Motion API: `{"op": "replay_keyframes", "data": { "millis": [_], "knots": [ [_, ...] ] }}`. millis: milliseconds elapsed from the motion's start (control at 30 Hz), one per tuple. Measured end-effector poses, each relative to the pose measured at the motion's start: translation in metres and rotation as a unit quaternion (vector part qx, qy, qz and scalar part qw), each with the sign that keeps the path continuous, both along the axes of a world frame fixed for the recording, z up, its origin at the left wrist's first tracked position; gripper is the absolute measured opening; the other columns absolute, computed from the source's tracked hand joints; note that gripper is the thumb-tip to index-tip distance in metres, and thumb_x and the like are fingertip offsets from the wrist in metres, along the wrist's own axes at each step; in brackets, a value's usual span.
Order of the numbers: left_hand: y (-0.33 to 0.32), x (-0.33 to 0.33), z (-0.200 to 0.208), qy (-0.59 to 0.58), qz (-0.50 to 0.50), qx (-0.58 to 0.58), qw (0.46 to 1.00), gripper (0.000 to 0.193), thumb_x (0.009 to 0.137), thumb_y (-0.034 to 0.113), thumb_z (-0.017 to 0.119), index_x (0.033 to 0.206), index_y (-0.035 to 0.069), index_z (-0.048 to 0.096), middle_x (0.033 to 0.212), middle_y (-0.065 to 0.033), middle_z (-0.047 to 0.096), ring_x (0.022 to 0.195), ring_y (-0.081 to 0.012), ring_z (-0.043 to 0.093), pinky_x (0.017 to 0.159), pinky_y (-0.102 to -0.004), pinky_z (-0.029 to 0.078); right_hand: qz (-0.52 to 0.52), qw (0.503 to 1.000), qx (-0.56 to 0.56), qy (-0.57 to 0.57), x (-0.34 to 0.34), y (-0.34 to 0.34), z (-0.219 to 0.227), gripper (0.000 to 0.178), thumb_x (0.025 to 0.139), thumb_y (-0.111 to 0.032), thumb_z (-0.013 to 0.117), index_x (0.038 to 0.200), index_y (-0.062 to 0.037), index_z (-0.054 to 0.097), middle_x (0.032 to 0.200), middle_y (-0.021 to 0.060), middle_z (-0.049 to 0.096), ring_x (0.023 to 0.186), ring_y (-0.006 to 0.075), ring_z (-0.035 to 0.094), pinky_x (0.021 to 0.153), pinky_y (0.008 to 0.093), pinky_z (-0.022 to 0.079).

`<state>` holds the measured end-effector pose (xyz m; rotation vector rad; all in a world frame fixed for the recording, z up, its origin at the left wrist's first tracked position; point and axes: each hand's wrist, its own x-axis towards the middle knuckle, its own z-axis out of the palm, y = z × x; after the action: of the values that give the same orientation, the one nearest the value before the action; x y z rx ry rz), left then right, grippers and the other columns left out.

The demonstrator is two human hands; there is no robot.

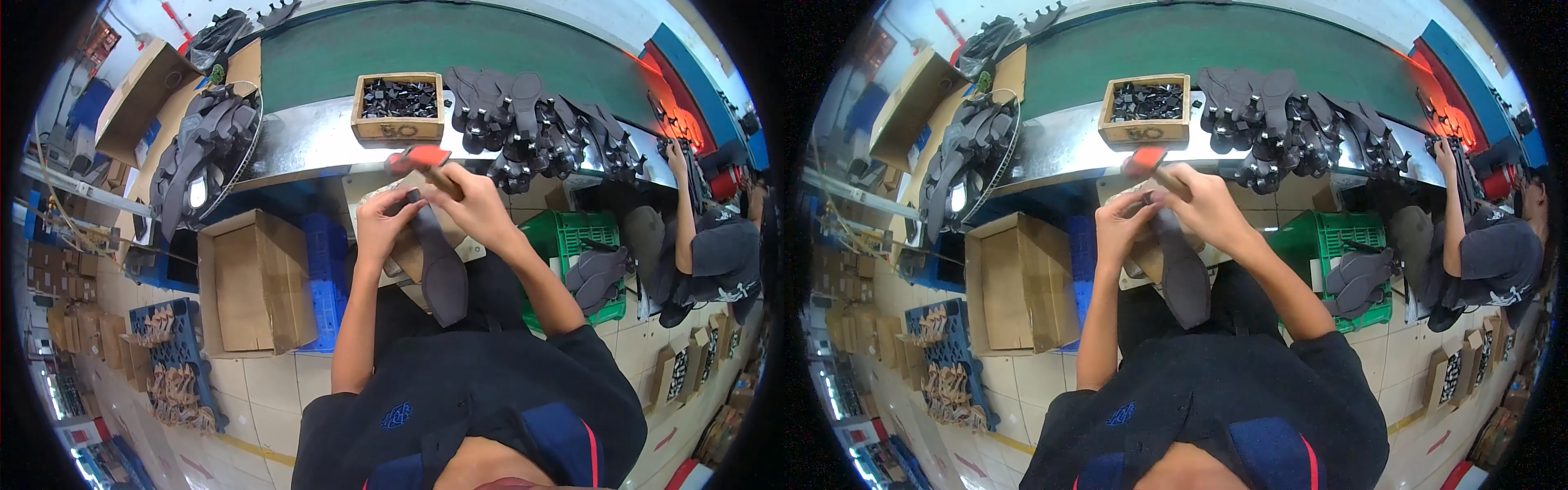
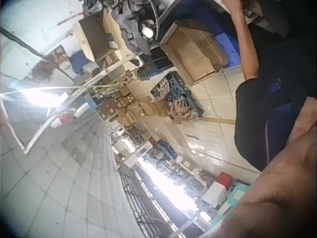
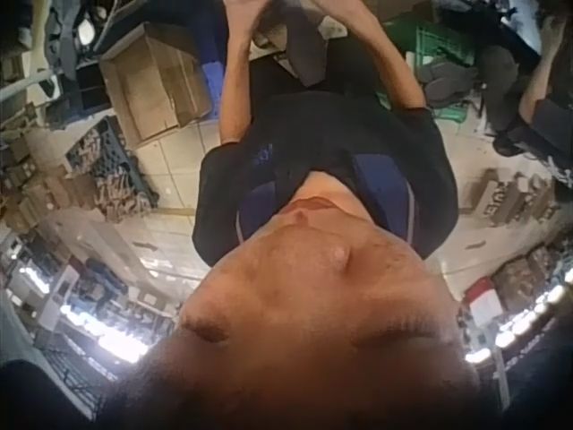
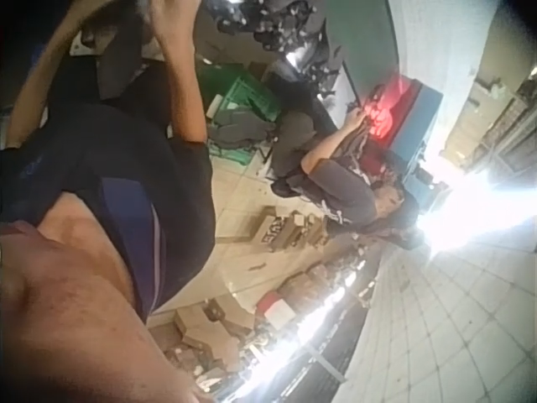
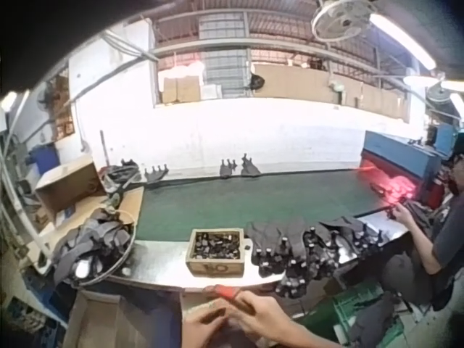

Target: Manually assemble and secure heel components to shoe soles using a hammer and small nails in a factory production line.

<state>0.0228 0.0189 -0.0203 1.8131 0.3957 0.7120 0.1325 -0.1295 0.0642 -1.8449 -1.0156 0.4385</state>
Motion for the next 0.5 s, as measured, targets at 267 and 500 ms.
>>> {"op": "replay_keyframes", "data": {
  "millis": [267,500],
  "knots": [
    [-0.001,0.0,-0.001,0.003,-0.035,-0.055,0.998,0.025,0.078,0.002,0.077,0.102,0.0,0.075,0.092,-0.0061,0.072,0.083,-0.0114,0.065,0.075,-0.0256,0.052,-0.017,0.983,0.089,-0.157,-0.036,-0.051,0.011,0.028,0.099,-0.013,0.055,0.121,0.0031,0.052,0.102,0.028,0.063,0.092,0.046,0.062,0.077,0.0475,0.05],
    [0.007,-0.003,-0.01,0.054,-0.058,-0.062,0.995,0.047,0.078,0.014,0.08,0.121,-0.001,0.067,0.099,-0.0097,0.074,0.096,-0.0159,0.067,0.091,-0.033,0.049,-0.004,0.984,0.071,-0.161,-0.042,-0.061,0.045,0.027,0.097,-0.008,0.055,0.122,0.0038,0.05,0.103,0.0278,0.062,0.094,0.0477,0.061,0.074,0.0481,0.05]
  ]
}}
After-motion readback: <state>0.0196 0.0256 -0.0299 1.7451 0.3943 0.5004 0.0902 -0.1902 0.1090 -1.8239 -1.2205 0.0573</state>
